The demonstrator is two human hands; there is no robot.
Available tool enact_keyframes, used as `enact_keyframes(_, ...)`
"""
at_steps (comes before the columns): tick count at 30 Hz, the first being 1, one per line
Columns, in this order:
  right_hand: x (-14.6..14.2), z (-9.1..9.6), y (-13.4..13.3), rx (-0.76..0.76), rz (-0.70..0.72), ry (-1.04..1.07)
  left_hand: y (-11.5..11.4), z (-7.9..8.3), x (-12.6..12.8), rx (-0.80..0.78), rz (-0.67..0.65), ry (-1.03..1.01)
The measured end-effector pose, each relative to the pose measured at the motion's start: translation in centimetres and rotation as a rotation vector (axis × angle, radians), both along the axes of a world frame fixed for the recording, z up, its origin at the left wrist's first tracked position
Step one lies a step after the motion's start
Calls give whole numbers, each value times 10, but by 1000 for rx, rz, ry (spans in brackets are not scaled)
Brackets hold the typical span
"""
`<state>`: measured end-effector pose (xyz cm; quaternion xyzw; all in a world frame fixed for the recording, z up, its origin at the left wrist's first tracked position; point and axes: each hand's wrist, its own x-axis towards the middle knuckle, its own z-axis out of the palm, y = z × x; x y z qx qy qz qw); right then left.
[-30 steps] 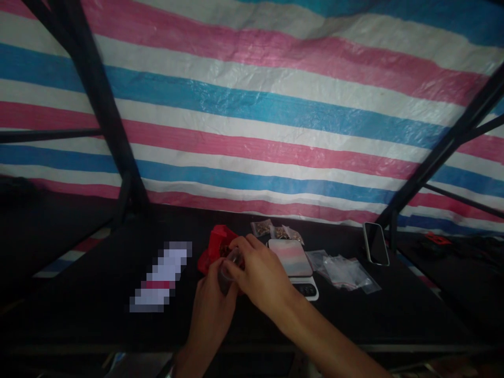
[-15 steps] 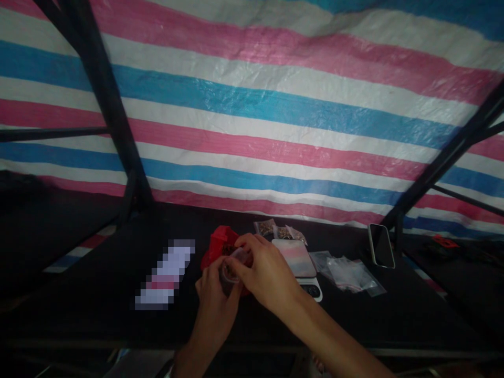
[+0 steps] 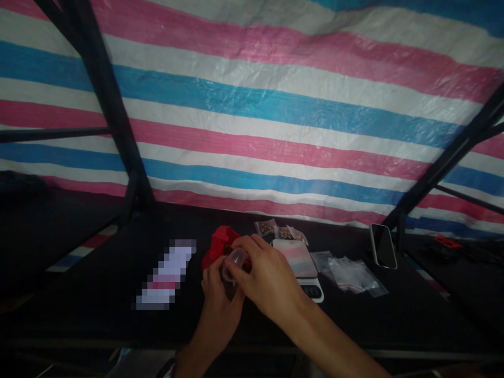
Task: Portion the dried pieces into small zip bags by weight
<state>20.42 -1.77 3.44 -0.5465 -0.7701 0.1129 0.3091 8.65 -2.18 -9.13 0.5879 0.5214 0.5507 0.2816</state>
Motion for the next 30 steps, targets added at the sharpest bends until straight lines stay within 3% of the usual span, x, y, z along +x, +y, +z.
enact_keyframes(5,6,2,9,75,-78,134,7,4,-12,78,64,-165)
enact_keyframes(8,9,-4,17,-62,-120,71,2,-1,-17,172,146,-215)
enact_keyframes(11,9,-15,23,-227,-133,-107,-7,-10,-16,176,24,-121)
enact_keyframes(13,6,-22,28,-249,-163,-254,-10,-12,-16,155,20,-137)
enact_keyframes(16,-1,-30,38,-224,-208,-478,-5,-7,-21,81,149,-218)
enact_keyframes(19,-8,-36,51,-202,-228,-575,4,-1,-29,-5,202,-191)
enact_keyframes(23,-16,-44,68,-187,-263,-563,13,-1,-35,-78,177,-132)
enact_keyframes(30,-20,-56,81,-222,-253,-379,24,8,-35,-239,93,-384)
